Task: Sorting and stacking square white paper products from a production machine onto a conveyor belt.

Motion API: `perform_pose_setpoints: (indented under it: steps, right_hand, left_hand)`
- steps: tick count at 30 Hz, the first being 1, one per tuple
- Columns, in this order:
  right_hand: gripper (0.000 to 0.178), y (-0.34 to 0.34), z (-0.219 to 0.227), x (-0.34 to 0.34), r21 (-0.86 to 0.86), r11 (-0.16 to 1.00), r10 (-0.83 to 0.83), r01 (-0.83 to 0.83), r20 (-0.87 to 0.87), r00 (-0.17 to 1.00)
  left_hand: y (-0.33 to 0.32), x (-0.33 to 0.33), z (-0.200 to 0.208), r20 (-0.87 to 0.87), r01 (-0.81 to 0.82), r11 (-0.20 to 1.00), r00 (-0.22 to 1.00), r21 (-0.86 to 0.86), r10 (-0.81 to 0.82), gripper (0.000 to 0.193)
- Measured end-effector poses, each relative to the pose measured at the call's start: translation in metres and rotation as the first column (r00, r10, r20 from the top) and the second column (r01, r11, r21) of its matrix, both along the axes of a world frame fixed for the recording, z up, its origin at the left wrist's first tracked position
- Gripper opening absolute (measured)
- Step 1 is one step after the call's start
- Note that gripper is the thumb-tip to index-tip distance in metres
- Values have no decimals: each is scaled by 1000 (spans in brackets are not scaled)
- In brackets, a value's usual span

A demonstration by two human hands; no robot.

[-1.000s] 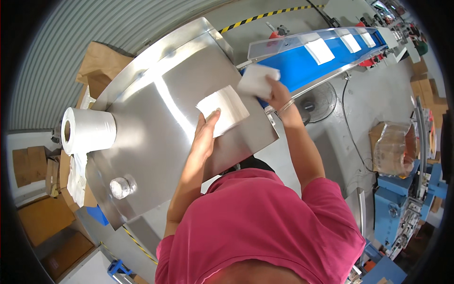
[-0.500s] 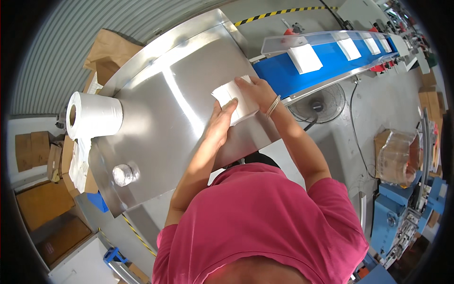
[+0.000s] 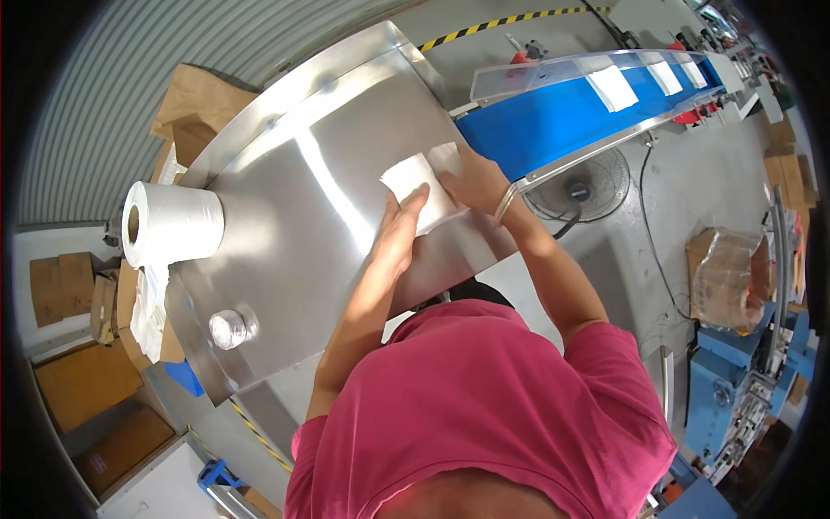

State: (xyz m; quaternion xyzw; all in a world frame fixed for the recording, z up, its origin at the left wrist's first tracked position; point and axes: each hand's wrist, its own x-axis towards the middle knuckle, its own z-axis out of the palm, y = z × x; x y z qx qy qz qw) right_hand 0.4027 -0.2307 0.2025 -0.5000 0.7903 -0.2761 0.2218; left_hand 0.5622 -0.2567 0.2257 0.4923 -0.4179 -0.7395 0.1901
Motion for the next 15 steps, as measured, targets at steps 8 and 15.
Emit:
perform_pose_setpoints:
  steps: [8, 15]
  right_hand:
    - [21, 5, -39, -106, 265, 597, -192, 757, 964, -186]
    - [41, -1, -5, -2, 37, 986, -91, 163, 938, 335]
  left_hand:
    - [-4, 7, 0, -157, -31, 999, 987, 19, 34, 73]
    - [-2, -3, -1, -198, -10, 1000, 980, 8, 12, 67]
